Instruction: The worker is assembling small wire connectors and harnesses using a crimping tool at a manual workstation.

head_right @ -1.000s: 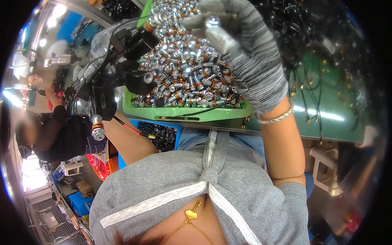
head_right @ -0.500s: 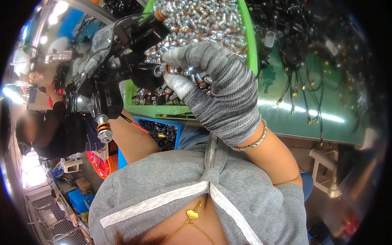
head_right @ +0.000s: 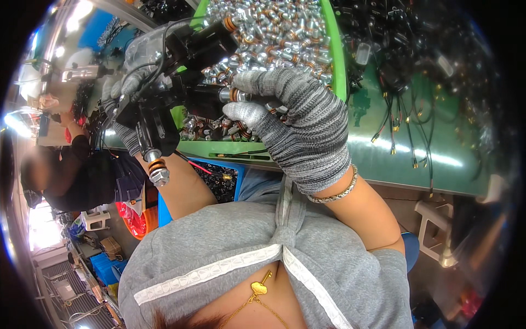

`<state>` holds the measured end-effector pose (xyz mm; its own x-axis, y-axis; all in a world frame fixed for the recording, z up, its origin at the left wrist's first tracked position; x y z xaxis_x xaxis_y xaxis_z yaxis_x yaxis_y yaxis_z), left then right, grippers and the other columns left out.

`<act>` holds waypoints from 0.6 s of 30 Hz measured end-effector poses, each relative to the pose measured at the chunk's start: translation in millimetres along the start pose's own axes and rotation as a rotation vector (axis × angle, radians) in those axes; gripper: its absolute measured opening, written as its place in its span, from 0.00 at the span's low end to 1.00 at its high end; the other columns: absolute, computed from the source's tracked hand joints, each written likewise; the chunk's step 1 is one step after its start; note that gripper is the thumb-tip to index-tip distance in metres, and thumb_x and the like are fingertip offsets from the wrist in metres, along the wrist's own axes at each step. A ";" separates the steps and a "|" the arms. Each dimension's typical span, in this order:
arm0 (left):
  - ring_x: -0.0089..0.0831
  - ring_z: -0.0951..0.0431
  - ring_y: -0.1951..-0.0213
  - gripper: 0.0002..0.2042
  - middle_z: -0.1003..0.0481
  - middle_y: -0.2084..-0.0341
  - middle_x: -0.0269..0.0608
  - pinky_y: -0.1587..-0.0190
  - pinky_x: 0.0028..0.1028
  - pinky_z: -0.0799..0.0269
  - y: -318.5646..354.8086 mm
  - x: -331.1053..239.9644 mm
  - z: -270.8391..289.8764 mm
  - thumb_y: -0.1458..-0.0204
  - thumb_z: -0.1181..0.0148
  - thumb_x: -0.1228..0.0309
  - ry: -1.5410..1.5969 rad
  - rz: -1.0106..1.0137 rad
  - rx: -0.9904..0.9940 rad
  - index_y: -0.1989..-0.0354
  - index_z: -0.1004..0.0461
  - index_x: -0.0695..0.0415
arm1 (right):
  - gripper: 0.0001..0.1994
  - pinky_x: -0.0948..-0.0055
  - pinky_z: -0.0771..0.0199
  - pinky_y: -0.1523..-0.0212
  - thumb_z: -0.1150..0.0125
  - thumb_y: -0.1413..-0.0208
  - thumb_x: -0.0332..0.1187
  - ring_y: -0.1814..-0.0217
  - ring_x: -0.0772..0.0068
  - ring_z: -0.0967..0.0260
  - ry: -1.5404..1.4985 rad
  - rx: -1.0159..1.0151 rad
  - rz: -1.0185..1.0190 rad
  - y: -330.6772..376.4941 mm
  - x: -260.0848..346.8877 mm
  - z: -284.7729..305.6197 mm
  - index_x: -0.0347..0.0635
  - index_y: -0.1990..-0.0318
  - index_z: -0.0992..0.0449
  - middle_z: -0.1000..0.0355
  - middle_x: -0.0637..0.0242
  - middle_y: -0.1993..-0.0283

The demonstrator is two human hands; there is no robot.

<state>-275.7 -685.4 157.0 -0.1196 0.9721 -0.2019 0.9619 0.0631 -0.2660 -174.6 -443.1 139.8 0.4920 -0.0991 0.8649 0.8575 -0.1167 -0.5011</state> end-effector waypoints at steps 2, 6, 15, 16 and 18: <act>0.22 0.38 0.82 0.10 0.37 0.85 0.27 0.77 0.23 0.39 -0.2 1.5 -0.8 0.49 0.44 0.70 0.004 -0.005 0.019 0.80 0.36 0.52 | 0.09 0.76 0.24 0.64 0.29 0.55 0.30 0.65 0.75 0.25 0.022 -0.002 0.007 -2.2 -1.0 0.1 0.37 0.68 0.23 0.24 0.64 0.68; 0.22 0.38 0.82 0.10 0.37 0.85 0.27 0.77 0.23 0.39 4.6 14.1 3.7 0.49 0.44 0.70 0.123 -0.010 0.172 0.80 0.35 0.52 | 0.14 0.80 0.31 0.76 0.27 0.55 0.39 0.79 0.81 0.35 0.029 -0.059 -0.091 -4.1 0.8 -6.9 0.38 0.75 0.24 0.30 0.70 0.81; 0.18 0.43 0.88 0.08 0.34 0.85 0.27 0.83 0.22 0.39 24.6 25.5 -27.8 0.47 0.45 0.69 -0.034 -0.103 -0.101 0.77 0.32 0.52 | 0.13 0.78 0.35 0.76 0.36 0.45 0.32 0.80 0.83 0.37 0.224 0.037 -0.132 -3.6 9.7 -1.4 0.38 0.80 0.27 0.33 0.70 0.85; 0.19 0.43 0.89 0.09 0.34 0.86 0.27 0.83 0.23 0.38 26.0 26.6 -26.3 0.47 0.45 0.69 0.010 -0.092 -0.128 0.78 0.32 0.51 | 0.13 0.78 0.35 0.76 0.36 0.45 0.32 0.80 0.83 0.37 0.221 0.036 -0.114 -5.4 12.0 -4.0 0.38 0.80 0.27 0.33 0.70 0.85; 0.19 0.41 0.88 0.08 0.33 0.85 0.26 0.82 0.23 0.37 24.8 24.7 -24.0 0.46 0.46 0.68 0.090 -0.029 -0.113 0.78 0.32 0.50 | 0.14 0.80 0.34 0.74 0.37 0.45 0.31 0.79 0.84 0.36 -0.063 0.013 -0.428 -7.3 15.5 -7.4 0.37 0.82 0.27 0.32 0.71 0.84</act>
<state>-248.9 -654.4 168.0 -0.1299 0.9855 -0.1093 0.9806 0.1113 -0.1615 -174.3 -451.1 156.6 0.0997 0.0160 0.9949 0.9878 -0.1217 -0.0970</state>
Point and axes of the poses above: each hand's wrist, its own y-axis away from the middle knuckle, its own z-axis out of the back of the hand, x = y × z, the point moved 1 cm from there along -y, towards the middle knuckle
